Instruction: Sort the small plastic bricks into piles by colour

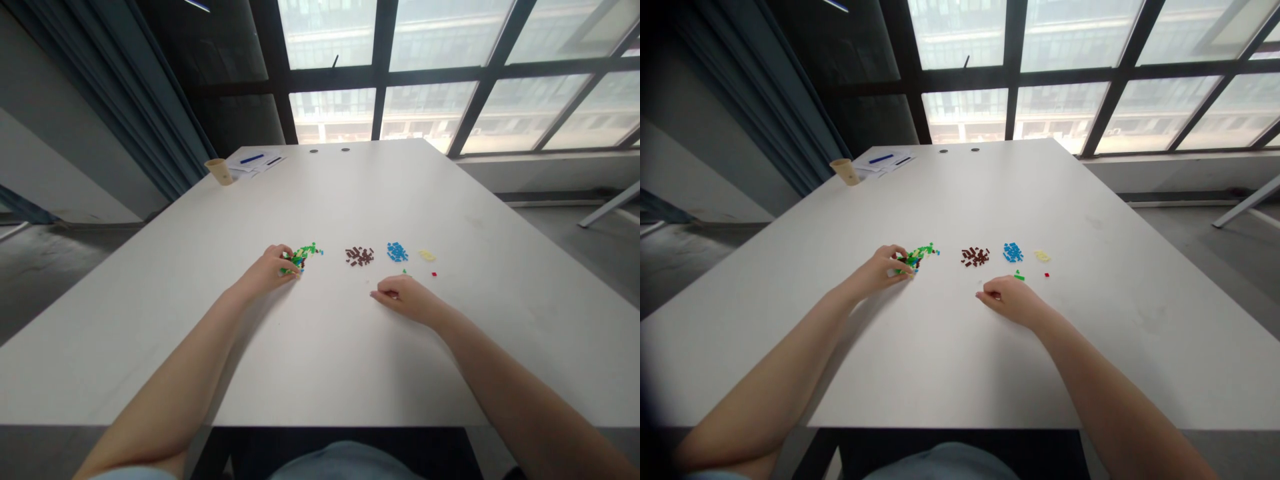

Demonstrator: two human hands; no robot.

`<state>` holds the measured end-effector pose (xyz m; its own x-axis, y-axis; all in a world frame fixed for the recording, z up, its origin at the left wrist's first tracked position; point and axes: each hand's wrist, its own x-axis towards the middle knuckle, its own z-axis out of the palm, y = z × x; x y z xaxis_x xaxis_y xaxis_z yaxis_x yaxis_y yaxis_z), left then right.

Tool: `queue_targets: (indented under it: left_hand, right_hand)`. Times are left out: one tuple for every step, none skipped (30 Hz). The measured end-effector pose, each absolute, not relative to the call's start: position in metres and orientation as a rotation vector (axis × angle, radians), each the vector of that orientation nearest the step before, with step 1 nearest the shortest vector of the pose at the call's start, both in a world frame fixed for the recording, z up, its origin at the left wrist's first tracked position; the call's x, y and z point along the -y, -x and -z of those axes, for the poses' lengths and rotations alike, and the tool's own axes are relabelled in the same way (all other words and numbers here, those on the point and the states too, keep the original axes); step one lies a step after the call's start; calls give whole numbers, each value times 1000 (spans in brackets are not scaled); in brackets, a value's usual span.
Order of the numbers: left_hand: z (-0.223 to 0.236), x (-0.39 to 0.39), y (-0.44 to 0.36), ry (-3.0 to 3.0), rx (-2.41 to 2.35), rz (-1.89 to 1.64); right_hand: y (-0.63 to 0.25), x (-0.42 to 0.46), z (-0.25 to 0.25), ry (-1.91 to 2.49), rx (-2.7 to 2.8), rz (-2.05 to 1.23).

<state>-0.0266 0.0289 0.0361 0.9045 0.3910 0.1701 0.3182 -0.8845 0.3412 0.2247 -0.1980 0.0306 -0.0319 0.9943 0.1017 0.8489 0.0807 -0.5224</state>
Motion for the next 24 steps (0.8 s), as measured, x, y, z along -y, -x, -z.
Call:
queue_targets:
  left_hand:
    - [-34, -29, 26, -2771, -528, -334]
    - [-33, -29, 25, -2782, -530, -335]
    - [-31, -30, 25, -2792, -532, -340]
    - [-30, -31, 25, -2798, -532, -346]
    - [-29, -32, 24, -2801, -531, -351]
    - [-27, -32, 24, -2798, -530, -355]
    - [-27, -32, 23, -2791, -529, -357]
    - [-27, -32, 22, -2777, -528, -363]
    - [-27, -31, 22, -2757, -526, -371]
    - [-28, -30, 20, -2732, -523, -382]
    - [-29, -28, 19, -2702, -517, -394]
    - [-32, -25, 17, -2670, -507, -404]
    - [-34, -22, 15, -2635, -497, -415]
    - [-36, -17, 13, -2593, -488, -427]
    - [-39, -12, 11, -2538, -484, -435]
    - [-41, -7, 8, -2463, -486, -444]
    - [-42, 0, 4, -2366, -490, -453]
    - [-42, 7, 0, -2251, -492, -461]
    - [-42, 14, -3, -2124, -490, -472]
    - [-41, 22, -8, -1996, -474, -483]
    - [-39, 30, -12, -1874, -454, -490]
    - [-37, 38, -15, -1767, -429, -487]
    - [-35, 46, -19, -1677, -400, -477]
    - [-33, 53, -22, -1608, -379, -464]
  right_hand:
    - [-226, 198, -31, 1821, 1931, -441]
    - [-226, 198, -31, 1826, 1929, -439]
    - [-226, 198, -31, 1829, 1926, -436]
    - [-226, 199, -32, 1831, 1924, -435]
    - [-226, 199, -32, 1832, 1923, -434]
    - [-226, 199, -32, 1831, 1924, -433]
    - [-226, 199, -33, 1829, 1925, -431]
    - [-226, 199, -32, 1826, 1926, -428]
    - [-225, 198, -32, 1825, 1927, -425]
    - [-225, 198, -32, 1824, 1930, -424]
    - [-224, 198, -32, 1822, 1934, -425]
    - [-224, 198, -32, 1820, 1938, -428]
    - [-222, 198, -32, 1818, 1942, -434]
    - [-221, 198, -32, 1816, 1946, -443]
    - [-219, 198, -33, 1812, 1950, -455]
    - [-217, 197, -33, 1808, 1955, -469]
    - [-215, 197, -33, 1803, 1960, -482]
    - [-214, 197, -33, 1797, 1967, -494]
    - [-212, 197, -33, 1788, 1976, -501]
    - [-211, 198, -33, 1780, 1983, -504]
    - [-210, 198, -32, 1773, 1988, -506]
    - [-210, 198, -32, 1767, 1992, -508]
    - [-210, 198, -31, 1765, 1994, -511]
    - [-209, 198, -30, 1766, 1995, -515]
